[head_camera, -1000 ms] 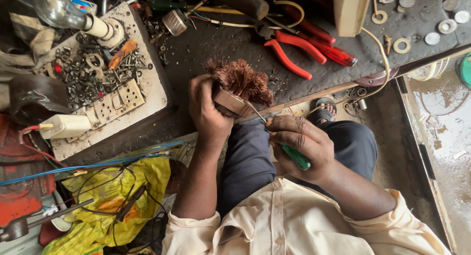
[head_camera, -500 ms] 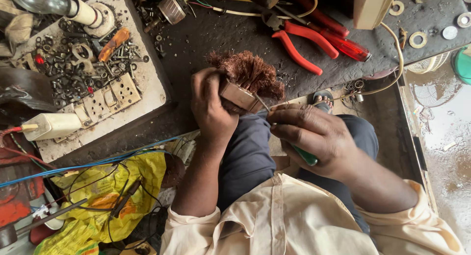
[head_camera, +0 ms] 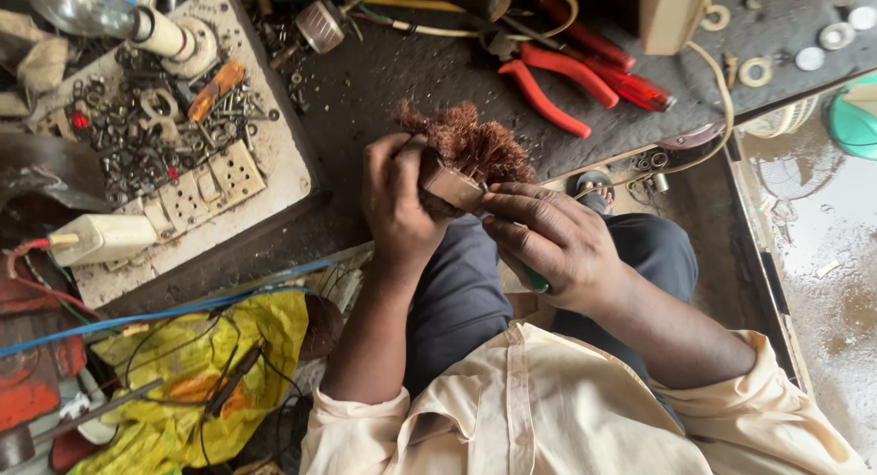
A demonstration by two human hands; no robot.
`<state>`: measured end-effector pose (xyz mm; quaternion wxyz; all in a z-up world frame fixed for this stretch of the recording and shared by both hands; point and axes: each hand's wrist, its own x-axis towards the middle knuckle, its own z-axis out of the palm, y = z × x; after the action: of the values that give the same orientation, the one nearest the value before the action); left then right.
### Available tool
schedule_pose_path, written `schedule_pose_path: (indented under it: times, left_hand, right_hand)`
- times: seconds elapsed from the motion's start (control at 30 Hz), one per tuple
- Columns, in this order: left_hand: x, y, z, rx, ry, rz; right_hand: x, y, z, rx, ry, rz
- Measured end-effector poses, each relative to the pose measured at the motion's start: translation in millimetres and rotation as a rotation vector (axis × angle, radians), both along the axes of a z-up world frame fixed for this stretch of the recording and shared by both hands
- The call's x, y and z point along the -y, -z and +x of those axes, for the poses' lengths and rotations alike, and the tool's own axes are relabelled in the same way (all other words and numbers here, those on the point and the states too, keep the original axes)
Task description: The person holds a copper wire coil and uses a green-handled screwdriver to scrape and clean the surface of a small rectangular metal component attached to the coil. The person continues to scrape the component and adjust the coil on the workbench.
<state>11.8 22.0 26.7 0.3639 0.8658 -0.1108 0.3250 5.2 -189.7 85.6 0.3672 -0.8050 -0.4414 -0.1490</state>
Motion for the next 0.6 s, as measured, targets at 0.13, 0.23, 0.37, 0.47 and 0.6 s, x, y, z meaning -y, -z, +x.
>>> schedule_pose_path:
  times: [0.13,0.23,0.37,0.47,0.6]
  left_hand:
    - [1.5,-1.0,-1.7,-0.028,-0.003,-0.043]
    - [2.1,4.2,-1.2,-0.014,-0.025,-0.006]
    - [-0.7,2.4,-0.4,-0.015,0.013,-0.055]
    - [-7.4,-6.6,-2.7,-0.071,0.116,-0.123]
    - [-31.4,-26.8,-7.7,-0.218,0.481,-0.375]
  right_hand:
    - [1.4,3.8,4.8,0.089,0.080,-0.034]
    - [-2.6,6.9,9.0,0.094,0.144,0.003]
    - [-11.2,12.4,2.2,0.108,0.170,0.058]
    - [-14.3,19.0,-6.1,0.152,0.196,0.046]
    - [-9.1,27.0,-5.6,0.132,0.159,0.093]
